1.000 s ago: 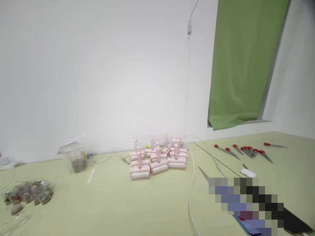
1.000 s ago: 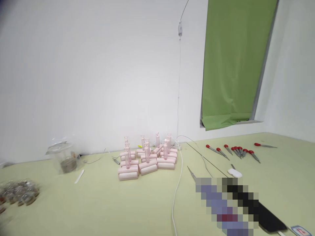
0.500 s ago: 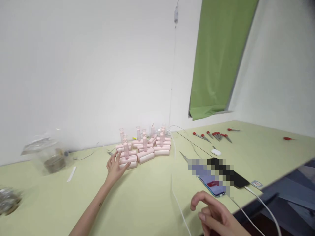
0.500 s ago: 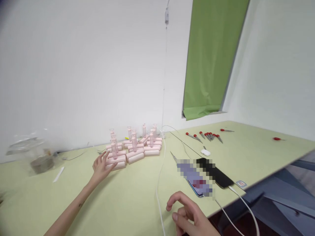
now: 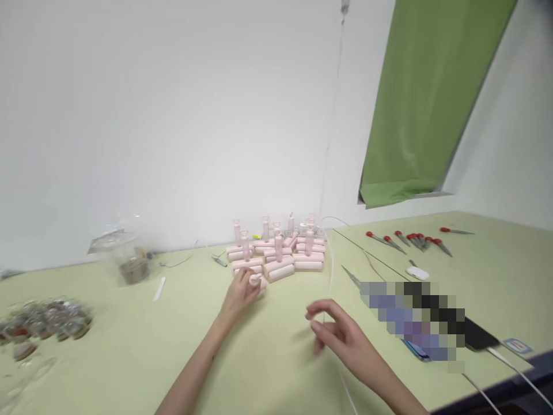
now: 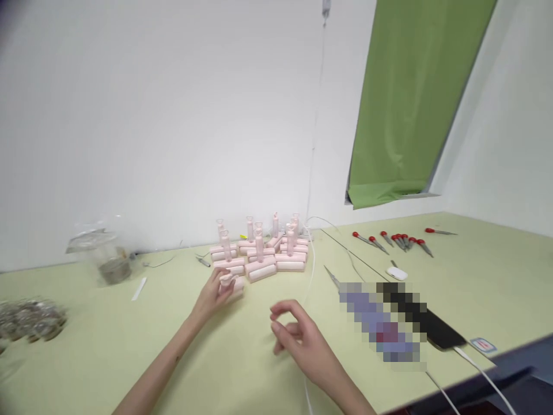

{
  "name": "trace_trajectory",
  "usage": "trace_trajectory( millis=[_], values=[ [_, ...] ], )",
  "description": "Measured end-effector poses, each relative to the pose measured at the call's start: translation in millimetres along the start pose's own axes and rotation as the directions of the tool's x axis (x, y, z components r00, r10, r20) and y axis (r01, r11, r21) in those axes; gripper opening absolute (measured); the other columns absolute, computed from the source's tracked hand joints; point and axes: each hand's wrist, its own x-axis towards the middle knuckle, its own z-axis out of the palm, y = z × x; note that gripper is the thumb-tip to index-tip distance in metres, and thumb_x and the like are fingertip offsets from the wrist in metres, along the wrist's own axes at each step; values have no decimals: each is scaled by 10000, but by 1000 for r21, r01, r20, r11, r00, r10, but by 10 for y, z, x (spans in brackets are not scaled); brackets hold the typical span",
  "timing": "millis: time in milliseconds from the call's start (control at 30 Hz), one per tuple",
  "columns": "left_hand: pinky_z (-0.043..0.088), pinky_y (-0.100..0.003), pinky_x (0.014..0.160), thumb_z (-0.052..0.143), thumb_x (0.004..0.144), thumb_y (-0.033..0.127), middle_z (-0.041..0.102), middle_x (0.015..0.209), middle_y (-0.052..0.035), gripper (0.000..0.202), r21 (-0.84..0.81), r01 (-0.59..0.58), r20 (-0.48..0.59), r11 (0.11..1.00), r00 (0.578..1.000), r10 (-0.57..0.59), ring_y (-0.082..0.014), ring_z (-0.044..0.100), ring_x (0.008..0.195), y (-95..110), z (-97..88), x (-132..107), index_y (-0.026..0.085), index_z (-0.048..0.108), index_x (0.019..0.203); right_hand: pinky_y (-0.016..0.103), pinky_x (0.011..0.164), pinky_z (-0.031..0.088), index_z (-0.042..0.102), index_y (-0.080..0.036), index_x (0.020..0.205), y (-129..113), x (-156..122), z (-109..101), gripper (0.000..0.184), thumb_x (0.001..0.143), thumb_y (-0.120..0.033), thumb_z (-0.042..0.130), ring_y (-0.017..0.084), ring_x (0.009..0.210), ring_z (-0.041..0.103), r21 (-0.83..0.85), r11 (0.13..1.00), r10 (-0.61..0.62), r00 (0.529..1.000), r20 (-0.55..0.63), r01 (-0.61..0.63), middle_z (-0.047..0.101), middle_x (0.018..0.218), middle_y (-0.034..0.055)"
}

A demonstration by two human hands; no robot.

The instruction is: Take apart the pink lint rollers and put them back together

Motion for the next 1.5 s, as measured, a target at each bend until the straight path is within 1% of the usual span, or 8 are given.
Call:
trace_trajectory(
  millis=[133,300,467,633,1000,1233,1400,1500],
  values=[
    [411,-212,584,365,803,147,546,703,-7,121,95,-65,-8,993,998,66,-128,530,662,96,-98,-216,183,481,803,246,559,429,424,-236,996,-195,527,347,347,795,-520,426,100,534,565,-166,985,-31,993,113,50,526,826,-22],
    [364,-266,553,383,825,157,530,654,-36,163,364,15,-75,931,997,13,-167,497,632,98,-28,-371,176,480,695,235,496,436,437,-181,683,140,874,583,400,740,-577,430,115,468,547,-23,999,31,964,265,-26,490,588,-34],
    [365,-292,594,450,781,143,536,658,-22,79,482,-57,13,874,998,58,-163,507,631,101,184,-488,174,449,709,190,392,391,402,-183,571,655,928,676,350,656,-518,461,101,387,526,42,969,219,922,318,-245,508,506,-26],
    [334,-273,484,553,642,218,545,570,3,112,448,-147,99,882,988,114,-149,509,510,103,263,-630,180,449,659,147,298,237,363,-181,504,887,834,801,265,649,-402,382,48,263,388,-55,961,275,909,314,-272,448,396,-41],
    [255,-245,421,479,642,127,509,467,16,78,321,-240,120,916,970,212,-109,473,417,24,247,-643,186,466,592,154,271,259,392,-168,397,554,739,764,170,526,-272,354,61,243,388,100,942,268,896,355,-321,473,347,-18],
    [285,-272,494,469,781,142,501,537,-2,170,426,-173,53,888,985,167,-145,476,517,48,205,-601,183,476,616,185,371,382,410,-175,613,526,767,693,148,671,-278,321,106,377,540,-32,902,400,809,431,-430,557,517,-20],
    [332,-281,539,586,657,193,530,671,-24,104,424,-114,101,898,992,79,-189,484,608,172,181,-522,176,490,693,235,531,417,521,-198,954,323,703,434,269,734,-335,447,121,542,576,-431,898,159,980,123,-91,603,828,26],
    [344,-283,574,564,659,112,546,712,-22,127,463,-88,116,882,993,38,-192,494,638,168,157,-509,181,506,749,244,596,443,408,-245,1173,170,744,138,370,817,-334,368,133,653,595,-583,812,-11,1000,-13,2,585,962,27]
  ],
)
